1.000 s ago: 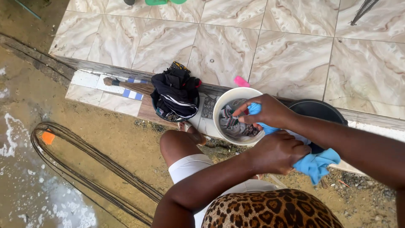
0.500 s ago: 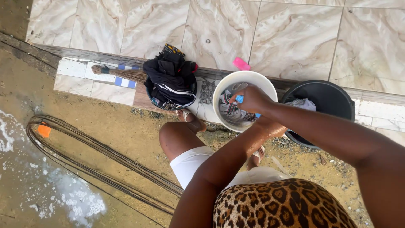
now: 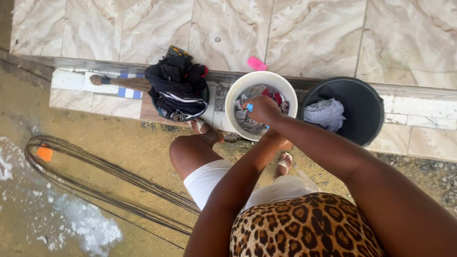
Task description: Hand washing multiple items of clothing in a bucket of soapy water.
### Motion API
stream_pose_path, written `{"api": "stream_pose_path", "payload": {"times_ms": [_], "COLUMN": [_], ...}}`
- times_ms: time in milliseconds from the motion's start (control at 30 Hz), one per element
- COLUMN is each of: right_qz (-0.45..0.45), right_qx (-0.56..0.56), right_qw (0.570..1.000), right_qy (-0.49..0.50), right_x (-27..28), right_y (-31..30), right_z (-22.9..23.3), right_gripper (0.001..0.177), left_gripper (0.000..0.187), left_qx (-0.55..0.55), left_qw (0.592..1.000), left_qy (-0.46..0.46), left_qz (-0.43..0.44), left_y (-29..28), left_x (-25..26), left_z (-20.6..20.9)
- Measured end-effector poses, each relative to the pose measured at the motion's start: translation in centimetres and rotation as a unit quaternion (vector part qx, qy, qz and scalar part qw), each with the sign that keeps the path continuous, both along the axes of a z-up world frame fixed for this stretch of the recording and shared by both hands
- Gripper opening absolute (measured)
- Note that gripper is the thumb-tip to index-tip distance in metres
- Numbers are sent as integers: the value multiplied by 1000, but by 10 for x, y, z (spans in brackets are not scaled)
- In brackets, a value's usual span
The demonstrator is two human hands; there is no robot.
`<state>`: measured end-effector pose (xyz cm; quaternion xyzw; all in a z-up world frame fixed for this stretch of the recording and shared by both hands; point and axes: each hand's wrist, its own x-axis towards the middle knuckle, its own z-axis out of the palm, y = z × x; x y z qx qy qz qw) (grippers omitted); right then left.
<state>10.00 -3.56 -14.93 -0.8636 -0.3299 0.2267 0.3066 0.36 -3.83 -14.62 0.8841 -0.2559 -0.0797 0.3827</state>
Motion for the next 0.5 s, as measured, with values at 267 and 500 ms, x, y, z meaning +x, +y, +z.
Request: {"api": "stream_pose_path", "payload": {"times_ms": [267,500], "right_qz": [-296,-364], "right_qx": [262,348], "right_qw": [843,848], "right_qy": [364,163], "right_x": [37,9], "right_y": [-112,-192], "right_z": [0,131], "right_gripper": [32,32], "left_gripper": [36,53], "left_qx": [-136,-587], "left_qw": [978,712], "left_qy": [120,267], "left_qz": [107,279], "left_y": [17,-18], "left_x": [17,78], "left_z": [52,-16]}}
